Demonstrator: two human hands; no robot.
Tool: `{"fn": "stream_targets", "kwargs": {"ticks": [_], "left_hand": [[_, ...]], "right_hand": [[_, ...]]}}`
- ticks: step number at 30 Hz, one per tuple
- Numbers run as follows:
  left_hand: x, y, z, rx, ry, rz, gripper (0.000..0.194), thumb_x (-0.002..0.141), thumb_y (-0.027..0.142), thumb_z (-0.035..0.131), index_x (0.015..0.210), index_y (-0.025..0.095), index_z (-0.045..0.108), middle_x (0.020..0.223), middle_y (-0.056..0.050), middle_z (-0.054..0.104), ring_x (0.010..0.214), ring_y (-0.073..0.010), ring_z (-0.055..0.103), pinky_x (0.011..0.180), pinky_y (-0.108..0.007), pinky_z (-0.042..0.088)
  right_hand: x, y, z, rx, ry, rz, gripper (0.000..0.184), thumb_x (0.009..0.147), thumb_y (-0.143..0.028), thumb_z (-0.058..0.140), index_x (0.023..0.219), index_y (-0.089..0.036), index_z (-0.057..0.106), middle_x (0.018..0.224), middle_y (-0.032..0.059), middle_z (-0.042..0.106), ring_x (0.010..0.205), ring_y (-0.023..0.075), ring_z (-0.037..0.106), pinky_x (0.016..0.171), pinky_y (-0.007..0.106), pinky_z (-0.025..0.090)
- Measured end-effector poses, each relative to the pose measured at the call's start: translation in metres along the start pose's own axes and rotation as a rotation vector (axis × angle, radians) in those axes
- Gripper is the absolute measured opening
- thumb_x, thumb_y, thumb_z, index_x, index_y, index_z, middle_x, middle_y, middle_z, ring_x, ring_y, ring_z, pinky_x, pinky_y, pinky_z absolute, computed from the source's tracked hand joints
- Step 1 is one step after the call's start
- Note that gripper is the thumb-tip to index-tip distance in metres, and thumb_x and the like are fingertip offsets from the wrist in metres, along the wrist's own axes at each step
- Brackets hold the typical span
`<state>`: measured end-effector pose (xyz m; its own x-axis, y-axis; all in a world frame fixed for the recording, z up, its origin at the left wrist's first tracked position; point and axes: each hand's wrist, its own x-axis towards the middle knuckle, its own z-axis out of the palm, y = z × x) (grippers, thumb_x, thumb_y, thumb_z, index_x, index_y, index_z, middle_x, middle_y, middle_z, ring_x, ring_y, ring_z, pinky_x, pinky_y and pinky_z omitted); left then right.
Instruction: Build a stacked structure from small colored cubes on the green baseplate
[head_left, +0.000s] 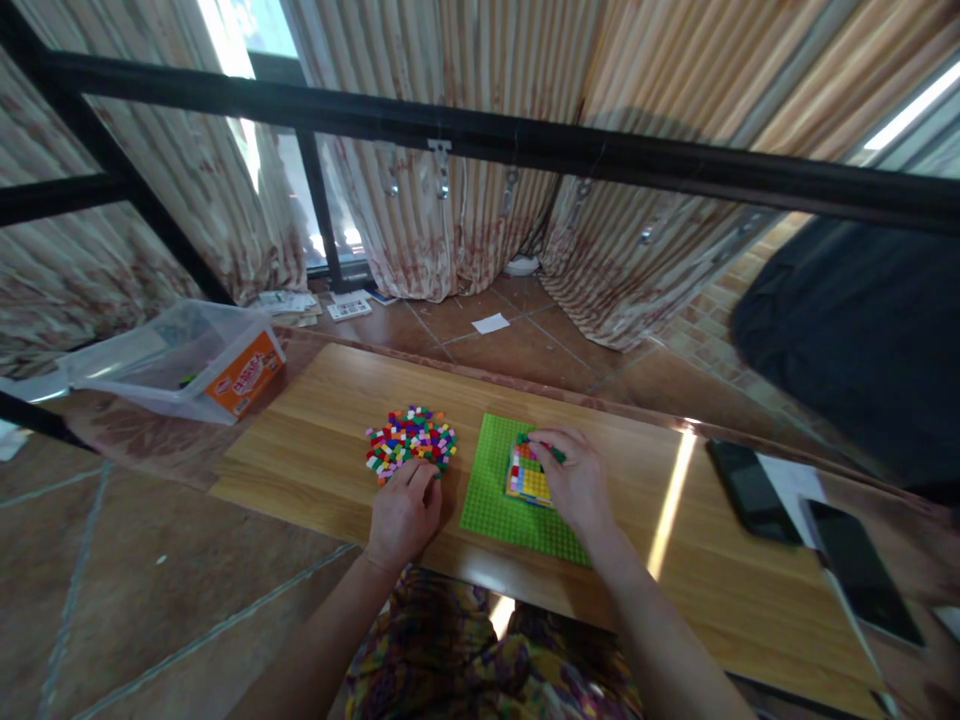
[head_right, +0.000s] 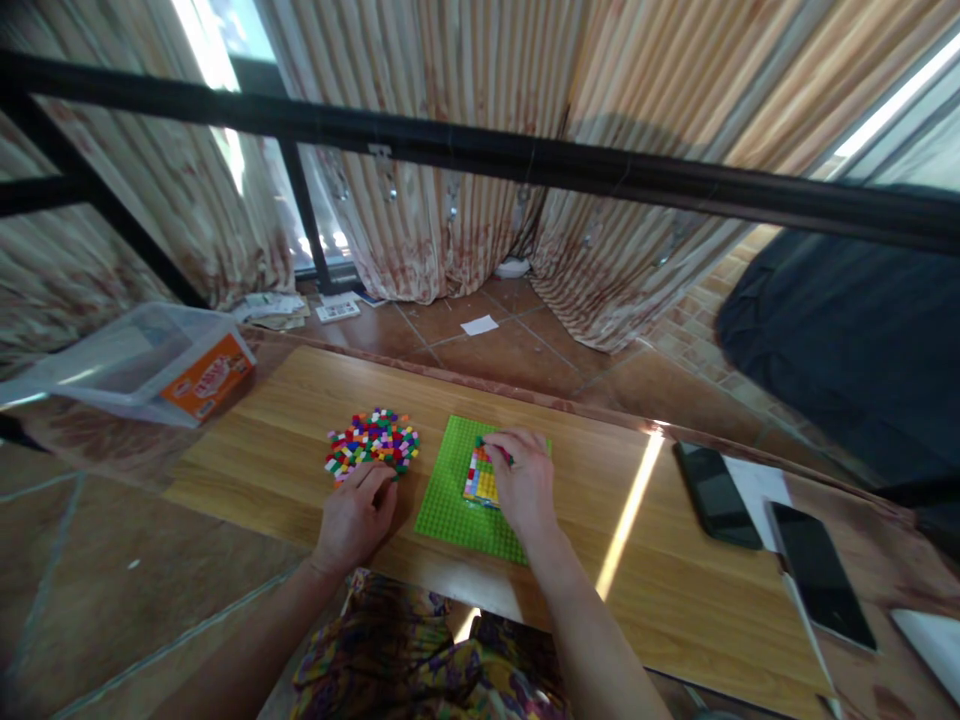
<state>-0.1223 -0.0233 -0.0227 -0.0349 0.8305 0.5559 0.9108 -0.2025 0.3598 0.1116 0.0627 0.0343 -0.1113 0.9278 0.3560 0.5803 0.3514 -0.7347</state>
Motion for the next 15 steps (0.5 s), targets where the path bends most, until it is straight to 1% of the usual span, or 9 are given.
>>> {"fn": "stream_targets", "kwargs": {"ticks": [2, 5, 9, 12, 15], "left_hand": [[0.000, 0.000, 0.000, -0.003, -0.004, -0.002, 0.009, 0.090, 0.016, 0.054, 0.094, 0.022, 0.060, 0.096, -0.004, 0.070, 0.090, -0.0175, 0.067, 0.079, -0.028, 0.053], [0.000, 0.001, 0.000, -0.005, -0.014, -0.007, 0.008, 0.091, 0.017, 0.054, 0.094, 0.021, 0.060, 0.095, -0.004, 0.069, 0.089, -0.0176, 0.066, 0.079, -0.029, 0.053], [-0.001, 0.000, 0.000, -0.008, -0.017, -0.013, 0.009, 0.091, 0.016, 0.053, 0.094, 0.021, 0.060, 0.095, -0.004, 0.069, 0.089, -0.0174, 0.066, 0.078, -0.029, 0.053], [-0.001, 0.000, -0.001, -0.021, -0.020, -0.017, 0.010, 0.091, 0.016, 0.053, 0.095, 0.021, 0.060, 0.096, -0.004, 0.069, 0.089, -0.0172, 0.066, 0.078, -0.029, 0.053], [-0.001, 0.000, -0.001, -0.025, -0.020, -0.018, 0.010, 0.090, 0.016, 0.053, 0.094, 0.021, 0.060, 0.095, -0.005, 0.069, 0.089, -0.0178, 0.066, 0.078, -0.029, 0.053]], "right_hand": [[0.001, 0.006, 0.005, -0.006, 0.027, -0.005, 0.020, 0.088, -0.036, 0.061, 0.085, -0.026, 0.079, 0.104, 0.0081, 0.072, 0.104, 0.0255, 0.061, 0.098, 0.046, 0.046], [0.001, 0.014, 0.011, 0.016, 0.049, 0.035, 0.017, 0.085, -0.035, 0.065, 0.085, -0.027, 0.080, 0.110, 0.0084, 0.070, 0.108, 0.0257, 0.059, 0.100, 0.048, 0.045], [0.002, 0.019, 0.015, 0.039, 0.040, 0.090, 0.013, 0.080, -0.035, 0.070, 0.082, -0.027, 0.081, 0.110, 0.0077, 0.071, 0.111, 0.0267, 0.058, 0.103, 0.051, 0.042], [0.005, 0.020, 0.016, 0.080, 0.014, 0.139, 0.013, 0.077, -0.036, 0.071, 0.080, -0.028, 0.080, 0.107, 0.0065, 0.072, 0.109, 0.0268, 0.061, 0.103, 0.051, 0.043], [0.007, 0.019, 0.015, 0.179, -0.045, 0.192, 0.016, 0.073, -0.038, 0.072, 0.080, -0.026, 0.080, 0.098, 0.0044, 0.075, 0.098, 0.0244, 0.066, 0.098, 0.046, 0.048]]}}
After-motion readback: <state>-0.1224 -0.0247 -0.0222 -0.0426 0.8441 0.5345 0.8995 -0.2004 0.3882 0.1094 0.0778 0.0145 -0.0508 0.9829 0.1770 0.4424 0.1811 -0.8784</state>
